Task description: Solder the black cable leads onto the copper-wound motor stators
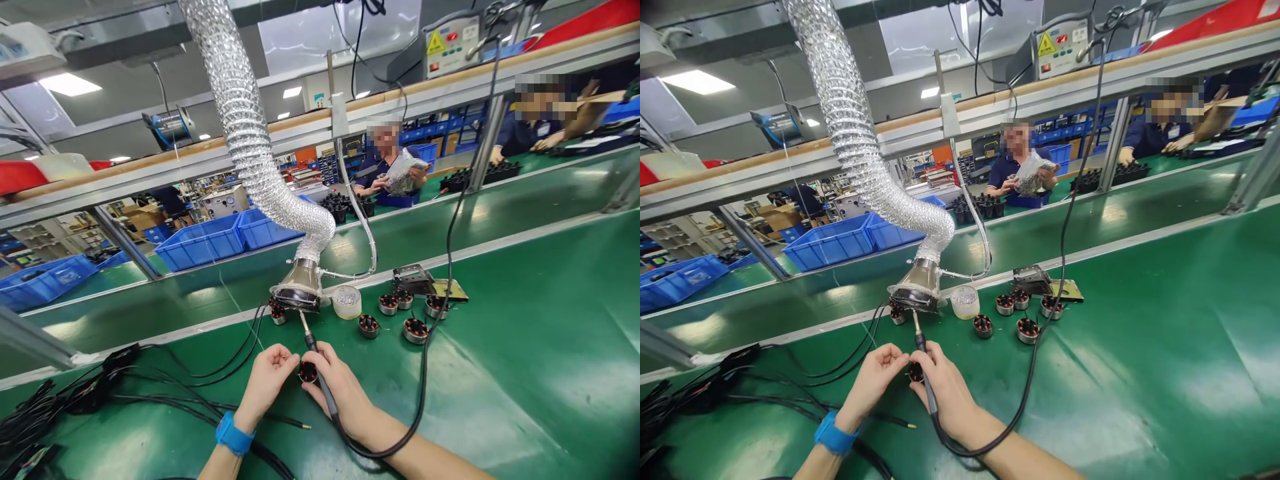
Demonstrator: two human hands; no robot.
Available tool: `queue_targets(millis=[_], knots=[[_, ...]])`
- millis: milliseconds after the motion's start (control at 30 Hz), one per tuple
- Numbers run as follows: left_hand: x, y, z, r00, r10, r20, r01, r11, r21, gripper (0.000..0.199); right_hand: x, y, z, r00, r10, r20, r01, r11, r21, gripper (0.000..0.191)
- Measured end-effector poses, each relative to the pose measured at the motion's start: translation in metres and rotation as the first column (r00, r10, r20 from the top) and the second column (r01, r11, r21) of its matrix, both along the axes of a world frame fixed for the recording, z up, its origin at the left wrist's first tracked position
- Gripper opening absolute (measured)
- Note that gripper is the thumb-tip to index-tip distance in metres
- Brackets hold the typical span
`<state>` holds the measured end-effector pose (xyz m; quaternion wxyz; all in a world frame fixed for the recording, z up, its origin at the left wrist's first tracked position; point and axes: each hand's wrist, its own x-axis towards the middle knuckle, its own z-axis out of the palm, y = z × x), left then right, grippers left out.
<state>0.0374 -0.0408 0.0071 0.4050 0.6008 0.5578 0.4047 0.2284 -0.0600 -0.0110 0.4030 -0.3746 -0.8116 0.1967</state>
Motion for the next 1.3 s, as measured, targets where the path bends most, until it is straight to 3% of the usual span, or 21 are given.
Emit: queue_targets(millis=[233, 600, 800, 933, 1033, 1167, 1300], knots=[[0.001, -0.002, 0.015, 0.999, 0.018, -0.04, -0.017, 1.0, 0.008, 0.035, -0.002, 0.005, -0.004, 0.999, 0.047, -0.028, -0.047, 0.999, -0.004, 0.042], [0.009, -0.003, 0.008, 0.998, 0.048, -0.028, -0.047, 0.999, 0.019, 0.038, -0.004, 0.01, -0.009, 0.997, 0.055, -0.055, -0.053, 0.998, 0.04, 0.039], [0.006, -0.004, 0.018, 0.999, 0.042, -0.02, -0.044, 0.994, -0.099, 0.022, -0.005, 0.009, -0.009, 0.999, 0.021, -0.047, -0.019, 0.999, 0.045, 0.033], [0.001, -0.006, 0.024, 0.979, -0.064, 0.192, 0.126, 0.936, -0.328, 0.017, -0.005, 0.008, -0.003, 0.999, 0.025, -0.04, -0.024, 0.999, 0.029, 0.031], [0.002, -0.007, 0.026, 0.955, -0.098, 0.279, 0.2, 0.908, -0.367, 0.023, -0.004, 0.008, 0.002, 0.998, 0.047, -0.039, -0.047, 0.999, 0.003, 0.031], [0.002, -0.005, 0.028, 0.972, -0.13, 0.194, 0.187, 0.932, -0.311, 0.035, -0.003, 0.006, 0.004, 0.998, 0.055, -0.039, -0.055, 0.998, -0.005, 0.033], [0.003, 0.0, 0.029, 0.997, -0.038, 0.071, 0.054, 0.966, -0.254, 0.045, -0.003, 0.007, 0.001, 0.998, 0.046, -0.032, -0.046, 0.999, 0.009, 0.034]])
